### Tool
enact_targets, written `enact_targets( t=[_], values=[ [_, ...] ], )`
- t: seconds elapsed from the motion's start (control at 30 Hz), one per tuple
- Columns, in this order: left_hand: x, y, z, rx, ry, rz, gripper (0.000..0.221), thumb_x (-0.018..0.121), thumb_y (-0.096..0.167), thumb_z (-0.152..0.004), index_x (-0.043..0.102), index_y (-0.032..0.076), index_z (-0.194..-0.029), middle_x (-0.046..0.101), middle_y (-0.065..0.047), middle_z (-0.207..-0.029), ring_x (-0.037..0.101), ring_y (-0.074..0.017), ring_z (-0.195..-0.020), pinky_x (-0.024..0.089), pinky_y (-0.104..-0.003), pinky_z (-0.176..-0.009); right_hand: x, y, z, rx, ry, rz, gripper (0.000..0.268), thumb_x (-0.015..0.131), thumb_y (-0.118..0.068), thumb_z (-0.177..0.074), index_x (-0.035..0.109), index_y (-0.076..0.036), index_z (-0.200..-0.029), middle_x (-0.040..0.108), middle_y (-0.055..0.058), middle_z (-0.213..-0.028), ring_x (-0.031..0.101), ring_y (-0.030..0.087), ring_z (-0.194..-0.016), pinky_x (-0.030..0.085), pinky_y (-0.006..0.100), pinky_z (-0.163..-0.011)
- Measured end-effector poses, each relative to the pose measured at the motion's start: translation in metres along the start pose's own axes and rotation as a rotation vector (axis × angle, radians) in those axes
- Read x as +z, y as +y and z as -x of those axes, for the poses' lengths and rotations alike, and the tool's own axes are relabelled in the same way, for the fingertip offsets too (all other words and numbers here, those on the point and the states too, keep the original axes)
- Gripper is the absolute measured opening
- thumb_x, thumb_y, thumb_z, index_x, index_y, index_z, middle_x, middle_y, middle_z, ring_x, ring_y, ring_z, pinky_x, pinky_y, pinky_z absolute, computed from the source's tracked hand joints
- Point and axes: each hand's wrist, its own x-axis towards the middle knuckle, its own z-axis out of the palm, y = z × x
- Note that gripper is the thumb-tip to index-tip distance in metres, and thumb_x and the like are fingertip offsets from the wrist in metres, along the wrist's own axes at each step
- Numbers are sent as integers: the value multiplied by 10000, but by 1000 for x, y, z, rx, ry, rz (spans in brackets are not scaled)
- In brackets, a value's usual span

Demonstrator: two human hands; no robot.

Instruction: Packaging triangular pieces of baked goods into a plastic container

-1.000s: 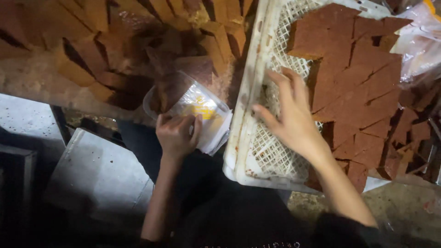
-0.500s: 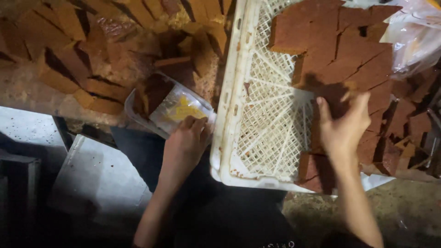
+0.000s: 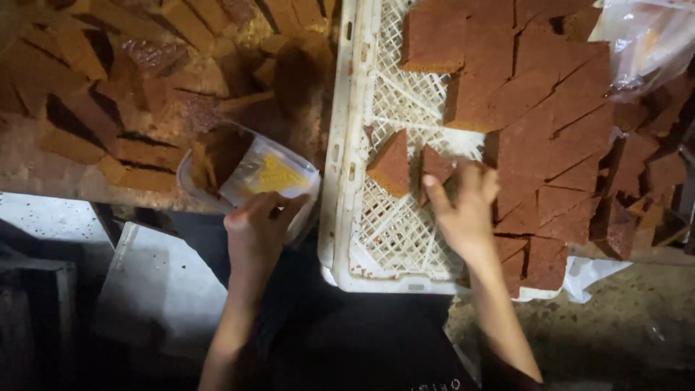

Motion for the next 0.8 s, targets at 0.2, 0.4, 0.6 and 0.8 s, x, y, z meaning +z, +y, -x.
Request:
enact_targets(
  t=[0.2, 0.4, 0.6, 0.8],
  values=[
    [-10, 15, 0, 49, -24, 78, 238, 822, 298, -902, 731, 113, -1021, 673, -89, -807, 707, -325, -768, 576, -399, -718, 21, 3, -15, -297, 179, -26, 375, 798, -159, -901, 591, -92, -1206, 605, 164, -1086, 626, 420, -1072, 490, 487, -932],
    [14, -2, 9, 72, 107, -52, 496, 879, 443, -856, 533, 162, -637, 475, -36, -549, 557, -290, -476, 474, -335, -513, 25, -61, -6, -480, -33, 160, 629, 871, -464, -805, 663, -132, -1298, 245, 492, -1393, 464, 773, -1144, 491, 709, -938],
    [9, -5, 13, -134, 55, -207, 550, 469, 495, -1117, 527, 196, -659, 557, -44, -556, 611, -268, -491, 451, -359, -460, 16, -108, -41, -461, -222, -2, 452, 914, -395, -749, 718, -265, -1135, 409, 341, -1313, 519, 631, -1216, 480, 567, -993],
    [-13, 14, 2, -318, -118, 94, 179, 365, 278, -861, 525, 213, -907, 621, -108, -731, 612, -369, -686, 390, -497, -617, 37, -158, -97, -801, -229, -324, 962, 805, -493, -1140, 46, -235, -1673, 123, 122, -1758, 295, 313, -1645, 479, 464, -1381]
  ],
)
